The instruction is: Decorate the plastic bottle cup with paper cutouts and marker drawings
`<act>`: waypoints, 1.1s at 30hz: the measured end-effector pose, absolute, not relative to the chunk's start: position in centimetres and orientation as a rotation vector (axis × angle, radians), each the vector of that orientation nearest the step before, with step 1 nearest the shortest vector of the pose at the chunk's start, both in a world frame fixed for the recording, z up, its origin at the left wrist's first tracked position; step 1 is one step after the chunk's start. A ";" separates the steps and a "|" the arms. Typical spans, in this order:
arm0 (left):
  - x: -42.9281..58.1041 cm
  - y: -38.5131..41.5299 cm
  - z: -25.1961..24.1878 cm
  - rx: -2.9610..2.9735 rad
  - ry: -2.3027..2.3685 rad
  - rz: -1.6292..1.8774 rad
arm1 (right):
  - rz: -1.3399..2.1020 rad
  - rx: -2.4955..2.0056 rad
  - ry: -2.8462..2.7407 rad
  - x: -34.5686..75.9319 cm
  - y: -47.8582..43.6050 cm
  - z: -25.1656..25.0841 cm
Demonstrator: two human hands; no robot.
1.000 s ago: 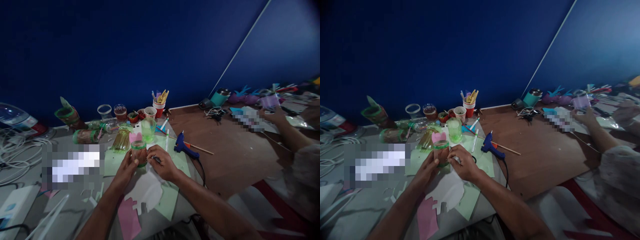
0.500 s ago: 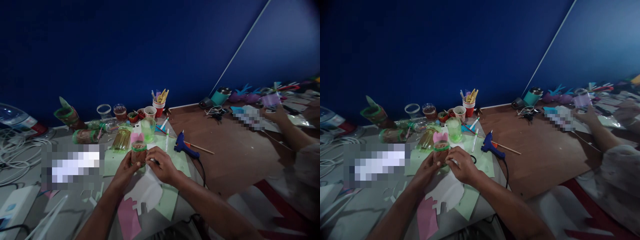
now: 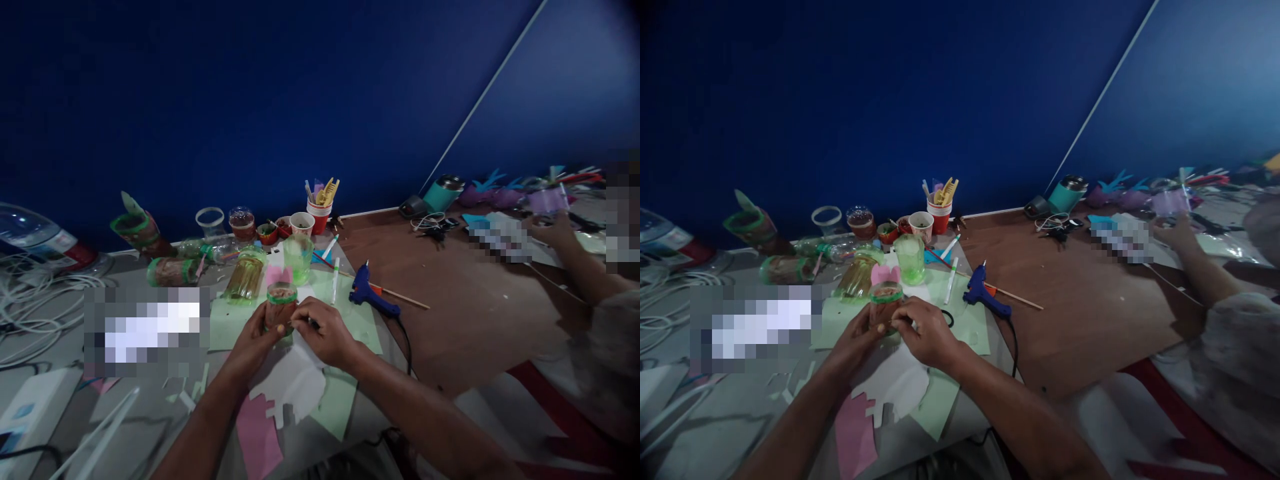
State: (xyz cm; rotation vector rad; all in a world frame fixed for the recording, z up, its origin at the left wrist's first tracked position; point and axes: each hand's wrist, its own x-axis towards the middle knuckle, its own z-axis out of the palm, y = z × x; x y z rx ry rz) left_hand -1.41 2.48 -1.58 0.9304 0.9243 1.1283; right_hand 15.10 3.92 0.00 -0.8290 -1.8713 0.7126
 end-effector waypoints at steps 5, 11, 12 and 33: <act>-2.0 2.8 -1.3 0.777 1.010 1.252 | 0.762 -0.885 -1.987 15.1 4.2 -0.4; -1.8 2.9 -0.2 0.662 1.000 1.339 | 0.664 -0.953 -2.180 14.9 4.7 -2.1; -1.7 2.8 0.0 0.654 1.002 1.335 | 0.618 -0.948 -2.222 14.8 4.7 -2.3; -2.2 3.2 -1.0 0.749 0.960 1.357 | 0.520 -1.210 -1.884 20.9 5.2 3.1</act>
